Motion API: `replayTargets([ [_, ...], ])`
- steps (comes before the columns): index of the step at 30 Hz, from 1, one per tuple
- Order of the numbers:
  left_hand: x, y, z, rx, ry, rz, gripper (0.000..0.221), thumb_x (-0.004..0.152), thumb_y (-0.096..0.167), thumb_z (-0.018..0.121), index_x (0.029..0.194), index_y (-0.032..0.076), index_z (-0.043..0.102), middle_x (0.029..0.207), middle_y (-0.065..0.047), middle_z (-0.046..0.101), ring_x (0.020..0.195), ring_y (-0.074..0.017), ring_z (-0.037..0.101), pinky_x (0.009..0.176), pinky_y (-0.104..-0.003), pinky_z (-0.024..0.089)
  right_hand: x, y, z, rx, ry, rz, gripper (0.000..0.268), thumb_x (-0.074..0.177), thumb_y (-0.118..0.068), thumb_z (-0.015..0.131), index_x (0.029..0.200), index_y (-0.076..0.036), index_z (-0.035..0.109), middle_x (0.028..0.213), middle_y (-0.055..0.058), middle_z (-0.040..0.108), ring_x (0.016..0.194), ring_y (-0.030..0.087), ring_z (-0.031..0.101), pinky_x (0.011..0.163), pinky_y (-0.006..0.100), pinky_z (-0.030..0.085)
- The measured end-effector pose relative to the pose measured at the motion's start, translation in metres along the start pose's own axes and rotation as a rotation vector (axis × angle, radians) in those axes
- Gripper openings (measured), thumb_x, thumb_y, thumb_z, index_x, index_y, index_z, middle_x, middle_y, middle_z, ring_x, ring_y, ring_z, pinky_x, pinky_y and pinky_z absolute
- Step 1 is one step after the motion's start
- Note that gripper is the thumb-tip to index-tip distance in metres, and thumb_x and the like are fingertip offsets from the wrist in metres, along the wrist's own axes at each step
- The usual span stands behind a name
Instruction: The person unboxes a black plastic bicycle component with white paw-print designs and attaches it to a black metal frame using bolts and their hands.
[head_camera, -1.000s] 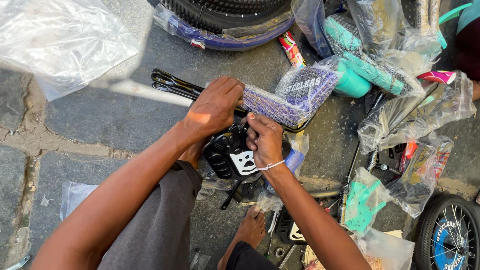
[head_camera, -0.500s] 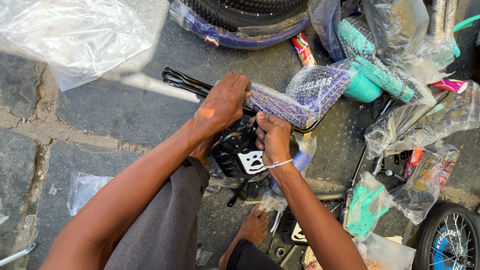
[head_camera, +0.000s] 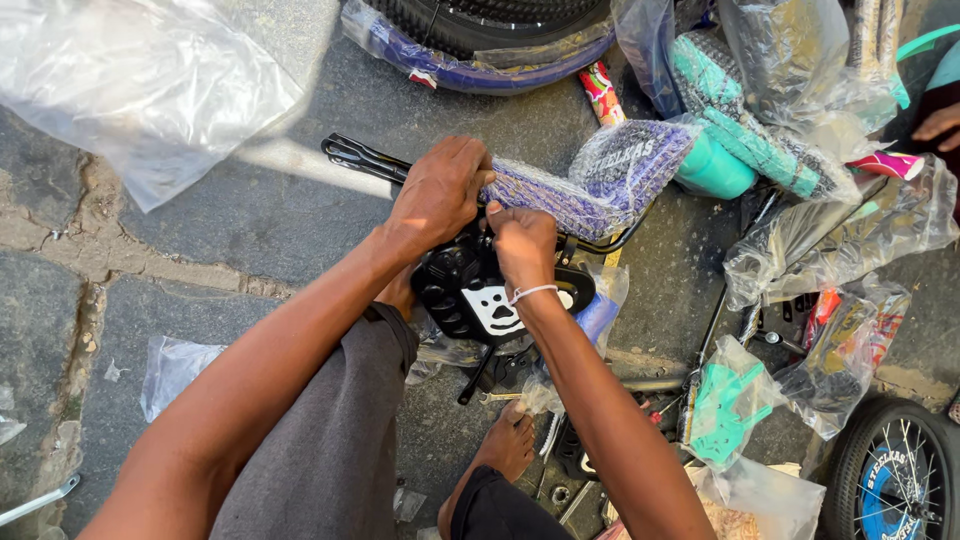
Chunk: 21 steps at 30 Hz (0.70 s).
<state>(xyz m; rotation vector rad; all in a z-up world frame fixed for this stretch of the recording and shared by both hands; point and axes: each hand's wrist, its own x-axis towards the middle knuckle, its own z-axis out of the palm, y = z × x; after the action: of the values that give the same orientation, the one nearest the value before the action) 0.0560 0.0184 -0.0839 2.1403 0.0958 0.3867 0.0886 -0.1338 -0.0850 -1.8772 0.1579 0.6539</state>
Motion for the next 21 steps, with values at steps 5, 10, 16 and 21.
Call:
replayTargets([
  [5,0.010,-0.001,0.001,-0.011,0.005,0.027,0.013,0.091,0.009,0.071,0.091,0.003,0.060,0.091,-0.016,0.063,0.091,-0.0394,0.060,0.081,-0.049,0.046,-0.015,0.011,-0.015,-0.010,-0.039,0.043,0.039,0.098,-0.028,0.068,0.071,-0.001,0.069,0.056,-0.005,0.044,0.050,0.004,0.030,0.045,0.028,0.021],
  [10,0.015,0.005,0.002,-0.004,-0.024,0.049,0.012,0.091,0.009,0.071,0.090,0.003,0.060,0.089,-0.016,0.062,0.091,-0.0390,0.060,0.081,-0.050,0.046,-0.006,-0.005,-0.019,0.049,-0.027,0.138,0.035,0.095,-0.024,0.071,0.070,0.000,0.071,0.057,-0.001,0.054,0.048,0.006,0.035,0.044,0.026,0.024],
  [16,0.010,0.022,-0.001,-0.010,-0.049,0.012,0.011,0.093,0.009,0.071,0.093,0.002,0.062,0.093,-0.017,0.065,0.096,-0.0381,0.060,0.085,-0.049,0.047,-0.014,-0.022,-0.026,-0.310,0.049,0.176,0.050,0.097,-0.035,0.072,0.072,0.008,0.069,0.056,0.010,0.048,0.044,0.016,0.035,0.043,0.037,0.026],
  [21,-0.018,0.019,-0.024,-0.112,0.301,-0.070,0.021,0.094,0.009,0.071,0.112,-0.001,0.066,0.114,-0.020,0.069,0.107,-0.0328,0.065,0.094,-0.043,0.052,-0.038,-0.004,-0.050,-0.593,0.166,-0.477,0.042,0.101,-0.038,0.073,0.098,0.004,0.074,0.071,0.003,0.065,0.062,0.008,0.059,0.058,0.028,0.048],
])
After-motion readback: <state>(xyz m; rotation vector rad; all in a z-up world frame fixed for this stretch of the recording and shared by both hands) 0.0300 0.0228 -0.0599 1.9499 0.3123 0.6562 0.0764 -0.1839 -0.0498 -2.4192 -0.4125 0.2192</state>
